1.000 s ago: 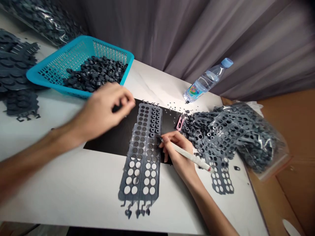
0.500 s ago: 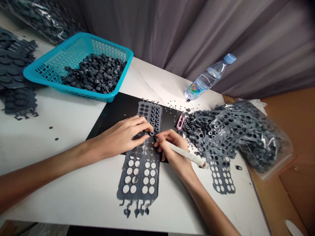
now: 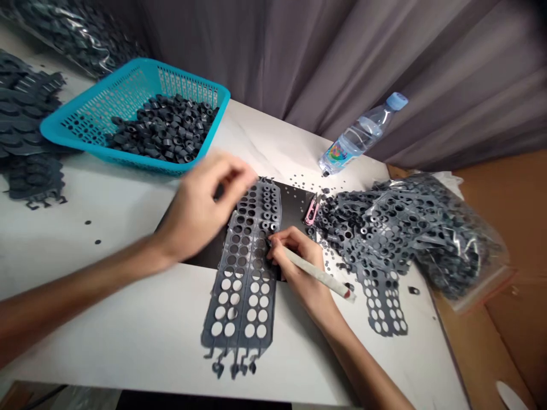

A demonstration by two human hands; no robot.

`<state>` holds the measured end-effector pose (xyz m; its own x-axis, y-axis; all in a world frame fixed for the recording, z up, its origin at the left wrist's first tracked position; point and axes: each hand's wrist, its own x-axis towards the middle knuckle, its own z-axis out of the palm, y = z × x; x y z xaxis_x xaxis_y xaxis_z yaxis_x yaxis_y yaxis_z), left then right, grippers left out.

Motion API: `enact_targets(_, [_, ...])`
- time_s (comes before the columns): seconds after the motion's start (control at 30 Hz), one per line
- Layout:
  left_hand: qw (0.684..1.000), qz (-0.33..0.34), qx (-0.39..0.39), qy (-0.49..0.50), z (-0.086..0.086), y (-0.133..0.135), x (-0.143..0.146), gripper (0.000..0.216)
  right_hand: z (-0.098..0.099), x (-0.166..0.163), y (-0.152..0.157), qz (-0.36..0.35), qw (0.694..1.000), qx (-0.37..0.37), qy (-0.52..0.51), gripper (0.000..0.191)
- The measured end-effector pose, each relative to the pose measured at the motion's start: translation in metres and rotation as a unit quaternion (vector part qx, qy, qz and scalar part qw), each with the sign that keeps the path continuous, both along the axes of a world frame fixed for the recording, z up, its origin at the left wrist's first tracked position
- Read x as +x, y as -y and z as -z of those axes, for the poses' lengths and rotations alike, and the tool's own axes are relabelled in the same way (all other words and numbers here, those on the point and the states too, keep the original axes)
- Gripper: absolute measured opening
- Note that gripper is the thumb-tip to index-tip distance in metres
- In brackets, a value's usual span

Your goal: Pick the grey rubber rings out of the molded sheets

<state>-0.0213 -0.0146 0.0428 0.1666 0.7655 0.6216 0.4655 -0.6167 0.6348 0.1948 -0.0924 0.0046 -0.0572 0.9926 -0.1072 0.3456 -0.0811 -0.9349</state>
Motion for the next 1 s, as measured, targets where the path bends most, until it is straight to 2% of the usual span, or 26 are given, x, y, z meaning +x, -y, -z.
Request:
enact_targets(0.07, [0.995, -0.068, 0.042, 0.064, -0.019, -0.018, -0.023, 0.007, 0.000, 0.000, 0.001, 0.000, 1.000, -0.003, -0.005, 0.020])
enact_targets(0.13, [0.989, -0.134, 0.057, 0.015, -0.029, -0.036, -0.056, 0.015, 0.000, 0.000, 0.000, 0.000, 1.000, -0.011, -0.019, 0.021])
enact_targets(0.27, [0.970, -0.212, 0.009, -0.115, -0.023, -0.057, -0.118, 0.031, 0.003, 0.001, -0.003, 0.009, 0.998, -0.035, -0.060, 0.025])
enact_targets(0.33, [0.961, -0.226, 0.005, -0.159, -0.018, -0.059, -0.127, 0.034, 0.003, 0.001, -0.004, 0.014, 0.996, -0.044, -0.078, 0.026])
enact_targets(0.4, [0.958, -0.227, 0.037, -0.171, -0.016, -0.053, -0.115, 0.030, 0.003, 0.001, -0.005, 0.020, 0.994, -0.044, -0.096, 0.026])
enact_targets(0.47, [0.963, -0.199, 0.086, -0.161, -0.015, -0.041, -0.089, 0.024, 0.002, 0.001, -0.004, 0.029, 0.993, -0.035, -0.108, 0.027])
enact_targets(0.5, [0.968, -0.153, 0.098, -0.173, -0.012, -0.033, -0.073, 0.022, 0.001, 0.002, -0.004, 0.034, 0.993, -0.029, -0.110, 0.027])
enact_targets(0.57, [0.978, -0.010, 0.039, -0.206, -0.003, -0.016, -0.045, 0.025, 0.000, 0.005, -0.004, 0.043, 0.994, -0.013, -0.102, 0.028])
enact_targets(0.6, [0.967, 0.058, -0.005, -0.246, 0.004, -0.008, -0.034, 0.034, 0.000, 0.008, -0.004, 0.046, 0.995, -0.004, -0.094, 0.027])
enact_targets(0.67, [0.943, 0.140, -0.069, -0.295, 0.018, 0.007, -0.022, 0.049, 0.000, 0.013, -0.005, 0.051, 0.996, 0.010, -0.075, 0.027])
enact_targets(0.8, [0.918, 0.170, -0.138, -0.330, 0.033, 0.019, -0.027, 0.066, 0.003, 0.019, -0.007, 0.046, 0.997, 0.006, -0.068, 0.026])
enact_targets(1.0, [0.912, 0.167, -0.149, -0.344, 0.023, 0.018, -0.035, 0.074, 0.000, 0.014, -0.006, 0.028, 0.995, -0.023, -0.095, 0.024])
